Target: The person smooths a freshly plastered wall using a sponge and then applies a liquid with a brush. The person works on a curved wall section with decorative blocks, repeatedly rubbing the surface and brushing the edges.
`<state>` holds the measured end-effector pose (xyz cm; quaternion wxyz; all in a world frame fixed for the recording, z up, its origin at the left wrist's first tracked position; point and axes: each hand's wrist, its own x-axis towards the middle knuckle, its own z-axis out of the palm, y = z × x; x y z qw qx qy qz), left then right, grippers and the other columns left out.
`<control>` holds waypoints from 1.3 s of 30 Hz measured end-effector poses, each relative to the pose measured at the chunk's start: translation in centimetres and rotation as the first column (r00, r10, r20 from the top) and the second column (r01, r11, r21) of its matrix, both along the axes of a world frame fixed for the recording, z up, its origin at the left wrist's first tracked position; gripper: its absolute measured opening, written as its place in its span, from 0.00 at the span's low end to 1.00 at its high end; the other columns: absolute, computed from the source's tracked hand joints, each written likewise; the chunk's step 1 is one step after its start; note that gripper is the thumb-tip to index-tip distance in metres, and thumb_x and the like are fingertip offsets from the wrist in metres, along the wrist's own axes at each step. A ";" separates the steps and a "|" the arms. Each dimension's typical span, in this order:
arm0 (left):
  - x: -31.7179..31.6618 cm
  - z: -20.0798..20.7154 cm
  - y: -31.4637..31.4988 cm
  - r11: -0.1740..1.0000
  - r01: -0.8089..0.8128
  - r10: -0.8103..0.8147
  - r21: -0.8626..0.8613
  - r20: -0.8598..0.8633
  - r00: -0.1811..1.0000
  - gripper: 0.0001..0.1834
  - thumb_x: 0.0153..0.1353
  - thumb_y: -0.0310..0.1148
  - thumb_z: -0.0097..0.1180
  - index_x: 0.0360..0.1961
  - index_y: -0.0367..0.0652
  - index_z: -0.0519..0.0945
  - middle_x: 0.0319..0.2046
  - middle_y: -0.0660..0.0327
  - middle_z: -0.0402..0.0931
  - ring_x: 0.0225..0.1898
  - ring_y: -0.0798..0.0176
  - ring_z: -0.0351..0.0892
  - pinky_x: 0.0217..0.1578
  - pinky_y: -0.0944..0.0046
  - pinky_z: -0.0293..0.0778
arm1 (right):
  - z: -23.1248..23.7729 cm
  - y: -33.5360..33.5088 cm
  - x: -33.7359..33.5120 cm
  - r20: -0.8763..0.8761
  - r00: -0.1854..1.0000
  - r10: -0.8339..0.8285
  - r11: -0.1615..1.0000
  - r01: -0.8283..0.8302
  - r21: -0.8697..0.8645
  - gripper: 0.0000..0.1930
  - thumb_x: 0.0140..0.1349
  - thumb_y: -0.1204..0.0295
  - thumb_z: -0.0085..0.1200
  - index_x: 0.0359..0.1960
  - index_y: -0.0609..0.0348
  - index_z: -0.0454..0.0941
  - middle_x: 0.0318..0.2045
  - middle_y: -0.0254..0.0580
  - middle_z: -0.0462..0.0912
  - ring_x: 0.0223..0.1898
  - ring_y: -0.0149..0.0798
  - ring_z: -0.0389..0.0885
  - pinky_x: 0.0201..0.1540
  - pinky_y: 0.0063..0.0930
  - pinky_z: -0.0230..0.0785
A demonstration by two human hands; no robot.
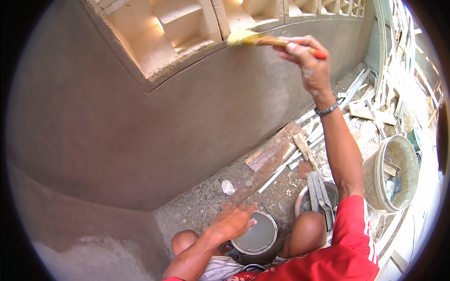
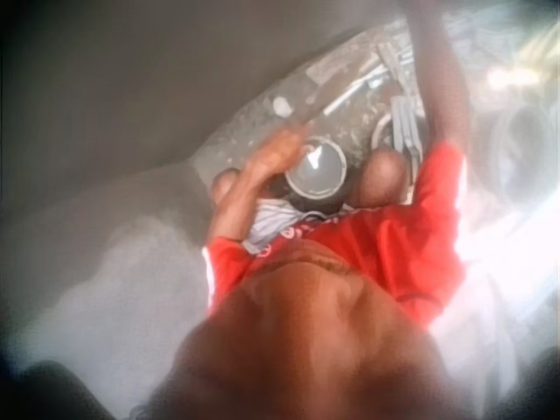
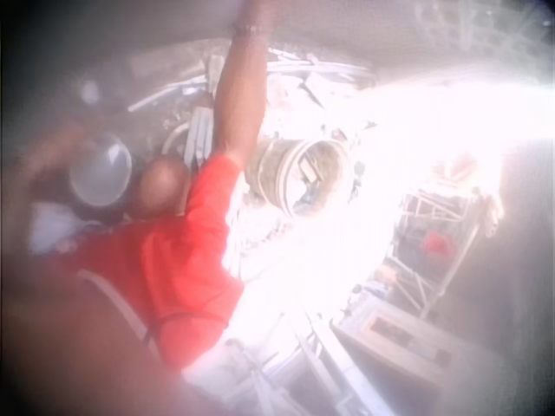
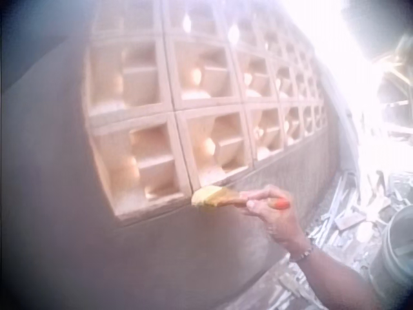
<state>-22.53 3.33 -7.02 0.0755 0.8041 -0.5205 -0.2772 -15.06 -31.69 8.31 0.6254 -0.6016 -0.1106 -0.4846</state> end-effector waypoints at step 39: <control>-0.3 0.4 0.0 0.996 -0.045 0.052 0.070 -0.093 0.994 0.30 0.68 0.44 0.51 0.67 0.40 0.65 0.59 0.46 0.72 0.62 0.42 0.69 0.66 0.43 0.56 | -0.9 -3.1 -6.5 -0.018 0.953 -0.303 0.929 0.299 0.219 0.16 0.64 0.77 0.59 0.50 0.71 0.73 0.45 0.54 0.82 0.49 0.47 0.84 0.47 0.29 0.84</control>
